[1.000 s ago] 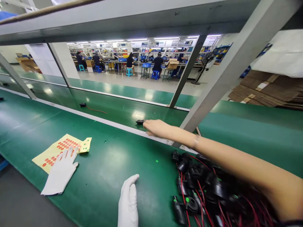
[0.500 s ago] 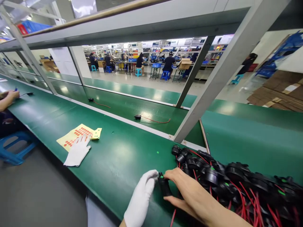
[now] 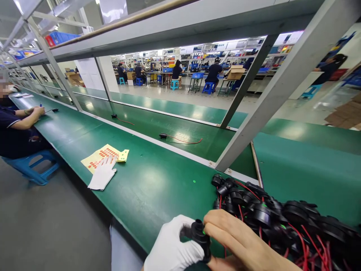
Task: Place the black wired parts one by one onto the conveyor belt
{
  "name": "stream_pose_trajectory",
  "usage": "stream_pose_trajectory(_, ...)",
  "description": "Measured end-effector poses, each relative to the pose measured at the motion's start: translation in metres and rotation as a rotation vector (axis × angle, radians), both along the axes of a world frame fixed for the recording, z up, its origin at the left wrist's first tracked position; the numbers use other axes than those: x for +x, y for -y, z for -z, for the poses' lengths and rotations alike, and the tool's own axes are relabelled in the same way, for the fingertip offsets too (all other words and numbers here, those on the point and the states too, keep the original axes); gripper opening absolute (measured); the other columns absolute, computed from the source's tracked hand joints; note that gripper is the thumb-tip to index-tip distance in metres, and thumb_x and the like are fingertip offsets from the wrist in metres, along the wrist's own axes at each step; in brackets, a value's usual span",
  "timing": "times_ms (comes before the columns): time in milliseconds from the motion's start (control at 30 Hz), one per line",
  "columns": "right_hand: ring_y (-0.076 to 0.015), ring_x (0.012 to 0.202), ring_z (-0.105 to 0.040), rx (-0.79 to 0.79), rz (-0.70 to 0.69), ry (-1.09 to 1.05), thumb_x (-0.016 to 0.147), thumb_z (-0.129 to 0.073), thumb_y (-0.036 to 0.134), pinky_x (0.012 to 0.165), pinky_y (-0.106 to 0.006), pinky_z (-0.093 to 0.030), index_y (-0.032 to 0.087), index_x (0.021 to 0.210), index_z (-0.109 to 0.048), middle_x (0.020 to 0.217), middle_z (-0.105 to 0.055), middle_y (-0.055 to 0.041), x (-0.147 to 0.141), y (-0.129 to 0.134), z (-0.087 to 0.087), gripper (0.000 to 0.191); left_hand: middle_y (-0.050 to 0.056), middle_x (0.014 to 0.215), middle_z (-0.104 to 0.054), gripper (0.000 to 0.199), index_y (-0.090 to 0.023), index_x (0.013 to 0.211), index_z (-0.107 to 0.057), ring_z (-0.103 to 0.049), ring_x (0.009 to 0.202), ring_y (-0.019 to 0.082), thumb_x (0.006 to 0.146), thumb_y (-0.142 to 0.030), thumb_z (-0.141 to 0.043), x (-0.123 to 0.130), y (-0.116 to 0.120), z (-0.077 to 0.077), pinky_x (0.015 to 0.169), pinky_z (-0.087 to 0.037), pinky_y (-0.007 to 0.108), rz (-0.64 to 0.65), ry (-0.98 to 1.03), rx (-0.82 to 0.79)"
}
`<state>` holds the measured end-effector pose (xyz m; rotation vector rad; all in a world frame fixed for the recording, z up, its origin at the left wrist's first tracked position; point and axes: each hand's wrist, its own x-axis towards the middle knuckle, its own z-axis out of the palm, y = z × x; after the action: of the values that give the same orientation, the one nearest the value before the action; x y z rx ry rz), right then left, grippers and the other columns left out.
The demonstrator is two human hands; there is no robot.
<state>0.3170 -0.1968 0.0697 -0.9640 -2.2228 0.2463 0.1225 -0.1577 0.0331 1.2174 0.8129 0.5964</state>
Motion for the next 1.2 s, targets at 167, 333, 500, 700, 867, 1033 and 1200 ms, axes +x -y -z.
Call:
stream_pose_trajectory(167, -0.0177, 0.078, -0.060, -0.473, 0.166, -0.229, 0.070, -0.085, 0.022, 0.068, -0.025, -0.051, 0.025, 0.095, -0.055, 0.089, -0.061, 0.0008, -0.004, -0.009, 0.014, 0.039, -0.001, 0.058, -0.062, 0.060, -0.014, 0.077, -0.065, -0.058, 0.052, 0.012, 0.071, -0.073, -0.071, 0.017, 0.000, 0.011, 0.055, -0.047, 0.023, 0.026, 0.316, -0.313)
stream_pose_trajectory(333, -0.0174, 0.077, -0.053, -0.833, 0.197, -0.531, 0.077, -0.071, 0.070, 0.068, -0.026, -0.045, 0.021, 0.090, -0.058, 0.083, -0.055, 0.0009, -0.007, -0.020, 0.030, 0.052, -0.001, 0.053, -0.061, 0.073, -0.012, 0.076, -0.067, -0.057, 0.043, 0.010, 0.063, -0.083, -0.068, 0.033, 0.000, 0.034, 0.042, -0.043, 0.021, 0.017, 0.528, -0.823)
stream_pose_trajectory(500, -0.0152, 0.072, -0.051, -0.958, 0.192, -0.666, 0.073, -0.067, 0.078, 0.063, -0.024, -0.045, 0.019, 0.090, -0.058, 0.081, -0.053, 0.0010, -0.007, -0.022, 0.038, 0.062, 0.002, 0.062, -0.064, 0.070, -0.011, 0.071, -0.066, -0.059, 0.048, 0.009, 0.087, -0.076, -0.048, 0.038, 0.004, 0.032, 0.046, -0.045, 0.021, 0.001, 0.593, -0.940)
stream_pose_trajectory(700, -0.0242, 0.100, -0.063, -0.753, 0.136, -0.630, 0.086, -0.067, 0.060, 0.086, -0.033, -0.055, 0.025, 0.110, -0.061, 0.103, -0.063, -0.0065, 0.004, -0.015, 0.038, 0.044, 0.000, 0.059, -0.059, 0.072, -0.009, 0.079, -0.069, -0.053, 0.042, 0.009, 0.067, -0.080, -0.068, 0.040, 0.009, 0.024, 0.043, -0.043, 0.022, -0.014, 0.511, -0.605)
stream_pose_trajectory(867, -0.0276, 0.110, -0.064, -0.391, 0.130, -0.414, 0.085, -0.074, 0.047, 0.095, -0.036, -0.055, 0.033, 0.126, -0.059, 0.118, -0.064, -0.0081, 0.016, -0.008, 0.027, 0.045, 0.004, 0.091, -0.072, 0.033, -0.018, 0.096, -0.074, -0.068, 0.083, 0.020, 0.065, -0.023, -0.086, 0.022, 0.001, 0.003, 0.078, -0.053, 0.031, -0.257, -0.015, 0.211)
stream_pose_trajectory(1033, -0.0237, 0.100, -0.067, -0.249, 0.120, -0.327, 0.080, -0.081, 0.034, 0.085, -0.028, -0.059, 0.038, 0.136, -0.052, 0.115, -0.066, -0.0058, 0.014, -0.002, 0.017, 0.063, 0.005, 0.100, -0.076, 0.027, -0.025, 0.105, -0.077, -0.070, 0.095, 0.023, 0.078, -0.029, -0.081, 0.015, -0.001, 0.000, 0.087, -0.053, 0.032, -0.219, -0.079, 0.569)
stream_pose_trajectory(1200, -0.0224, 0.100, -0.070, -0.368, 0.121, -0.367, 0.079, -0.074, 0.013, 0.086, -0.029, -0.058, 0.035, 0.127, -0.059, 0.111, -0.068, -0.0051, 0.013, -0.002, 0.023, 0.055, 0.010, 0.104, -0.077, 0.035, -0.023, 0.118, -0.073, -0.072, 0.094, 0.025, 0.083, -0.028, -0.076, 0.016, 0.003, 0.010, 0.084, -0.054, 0.035, -0.271, -0.169, 0.804)
